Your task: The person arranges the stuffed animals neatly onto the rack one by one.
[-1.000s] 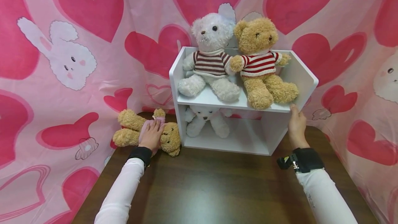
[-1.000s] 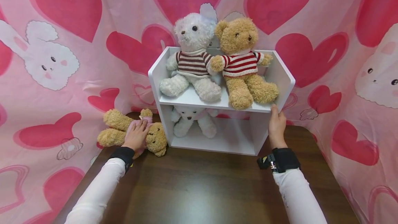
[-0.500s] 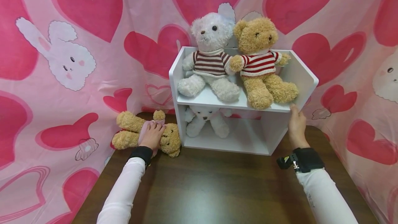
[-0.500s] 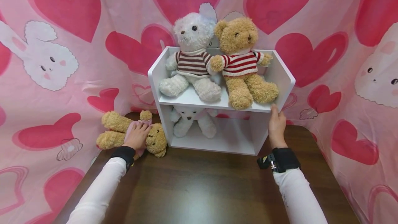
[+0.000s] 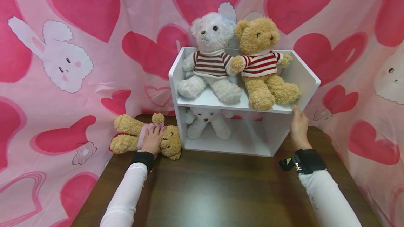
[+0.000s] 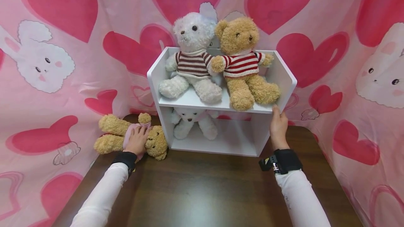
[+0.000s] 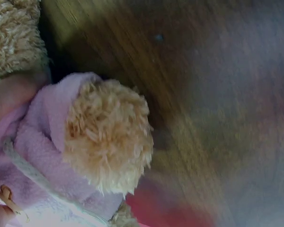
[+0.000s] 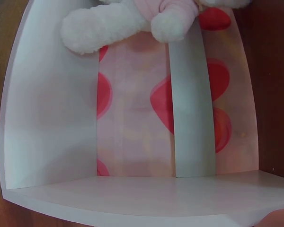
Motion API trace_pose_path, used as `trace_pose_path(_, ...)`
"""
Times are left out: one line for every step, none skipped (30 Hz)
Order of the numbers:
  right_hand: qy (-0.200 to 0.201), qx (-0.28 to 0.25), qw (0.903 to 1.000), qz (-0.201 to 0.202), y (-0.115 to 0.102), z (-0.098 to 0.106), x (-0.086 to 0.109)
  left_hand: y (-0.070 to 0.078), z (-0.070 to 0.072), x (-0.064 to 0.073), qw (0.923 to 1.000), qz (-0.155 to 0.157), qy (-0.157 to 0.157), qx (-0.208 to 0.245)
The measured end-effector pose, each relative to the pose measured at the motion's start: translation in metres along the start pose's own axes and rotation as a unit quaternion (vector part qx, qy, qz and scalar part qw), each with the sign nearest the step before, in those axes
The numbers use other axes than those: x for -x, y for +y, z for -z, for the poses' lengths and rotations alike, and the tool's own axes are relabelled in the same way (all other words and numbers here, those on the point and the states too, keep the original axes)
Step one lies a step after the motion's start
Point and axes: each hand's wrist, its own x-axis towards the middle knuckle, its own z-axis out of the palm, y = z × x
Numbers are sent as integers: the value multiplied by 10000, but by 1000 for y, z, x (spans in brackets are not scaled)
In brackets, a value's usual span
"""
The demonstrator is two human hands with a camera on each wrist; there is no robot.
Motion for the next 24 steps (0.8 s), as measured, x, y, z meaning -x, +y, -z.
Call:
trace_pose_path(-1,12,10000,-17,0,0,0,1,0,0,10000,-11,72,-42)
trace_pose_path(33,18,10000,-19,0,1,0,2,0,0,9999,-8,111,-53)
trace_pose_path(39,38,10000,-31,0,1,0,3,0,0,9999,7,132,-68)
trace_pose_path(46,24,10000,-25,0,1,0,4,0,1,9999,30,135,-78)
trace_pose_path(73,17,10000,-19,0,1,0,5,0,1,9999,56,130,-69)
trace_pose_path(91,0,10000,-6,0,0,0,6,0,1,9999,83,116,-74)
trace_pose_path(127,7,9999,15,0,0,-1,6,0,2,9999,95,113,-69)
trace_pose_path(166,2,9999,38,0,0,-1,7,1,2,9999,114,100,-39)
trace_pose_path(189,-4,9998,51,0,-1,-1,7,1,2,9999,115,99,-40)
trace_pose_path(213,-28,9997,72,0,-1,-1,7,1,3,9999,103,109,-34)
trace_pose_path(265,-39,9996,89,0,-2,-1,7,1,3,9999,82,129,-41)
trace_pose_path(272,-45,9996,103,0,-2,-1,6,1,4,9999,59,135,-58)
trace_pose_path(265,-59,9996,115,0,-3,-1,5,2,5,9999,44,136,-43)
trace_pose_path(272,-64,9995,118,0,-3,-1,5,3,6,9999,31,135,-34)
trace_pose_path(253,-56,9996,110,0,-3,-1,4,3,7,9999,13,145,-43)
trace_pose_path(245,-49,9996,111,0,-3,-1,3,4,8,9999,-6,156,-49)
trace_pose_path(240,-38,9997,106,0,-3,-1,2,5,8,9999,-29,160,-54)
trace_pose_path(218,-23,9997,94,0,-3,-1,1,5,9,9998,-52,163,-38)
trace_pose_path(236,-1,9997,92,0,-2,-1,0,7,10,9998,-71,171,4)
trace_pose_path(253,21,9996,80,0,-2,-1,0,8,10,9998,-89,167,18)
trace_pose_path(239,18,9997,62,-1,-1,-1,-1,8,11,9998,-106,177,33)
trace_pose_path(216,21,9998,32,0,0,-1,-2,9,11,9997,-125,185,63)
trace_pose_path(209,38,9998,25,0,0,-1,-2,9,12,9996,-151,211,113)
trace_pose_path(217,50,9998,17,0,1,-1,-3,10,12,9994,-181,248,163)
